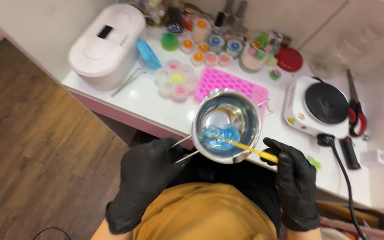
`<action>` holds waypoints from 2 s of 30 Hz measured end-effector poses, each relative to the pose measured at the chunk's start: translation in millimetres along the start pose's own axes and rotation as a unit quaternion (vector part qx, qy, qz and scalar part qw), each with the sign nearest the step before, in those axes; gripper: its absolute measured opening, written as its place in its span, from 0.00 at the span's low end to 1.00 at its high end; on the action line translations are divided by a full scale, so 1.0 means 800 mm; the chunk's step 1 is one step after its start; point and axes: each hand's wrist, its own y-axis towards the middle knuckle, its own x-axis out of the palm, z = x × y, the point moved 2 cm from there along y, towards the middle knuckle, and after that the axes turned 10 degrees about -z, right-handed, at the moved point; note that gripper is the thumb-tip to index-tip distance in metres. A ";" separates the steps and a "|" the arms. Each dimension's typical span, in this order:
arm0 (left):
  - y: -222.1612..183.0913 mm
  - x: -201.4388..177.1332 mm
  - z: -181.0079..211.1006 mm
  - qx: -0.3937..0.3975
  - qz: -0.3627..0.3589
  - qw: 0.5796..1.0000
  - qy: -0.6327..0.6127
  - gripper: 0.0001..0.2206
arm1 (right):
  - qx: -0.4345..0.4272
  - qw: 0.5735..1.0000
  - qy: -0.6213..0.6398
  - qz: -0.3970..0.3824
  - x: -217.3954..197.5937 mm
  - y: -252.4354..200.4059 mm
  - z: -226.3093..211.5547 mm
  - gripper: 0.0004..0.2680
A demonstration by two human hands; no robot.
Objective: Preparing and pouring colored wax into silicone molds to create wax melts.
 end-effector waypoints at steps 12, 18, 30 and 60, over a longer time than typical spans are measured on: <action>-0.061 -0.100 -0.103 -0.363 -0.046 0.930 0.048 0.16 | -0.185 0.955 -0.192 -0.128 0.151 0.155 -0.016 0.10; -0.081 -0.107 -0.149 -0.440 -0.062 0.894 0.059 0.18 | -0.272 0.898 -0.294 -0.180 0.227 0.196 -0.011 0.13; -0.053 -0.103 -0.158 -0.462 -0.050 0.885 0.017 0.16 | -0.265 0.905 -0.287 -0.171 0.243 0.215 -0.024 0.13; -0.043 -0.100 -0.145 -0.417 0.004 0.909 0.018 0.17 | -0.292 0.912 -0.265 -0.113 0.210 0.142 -0.014 0.13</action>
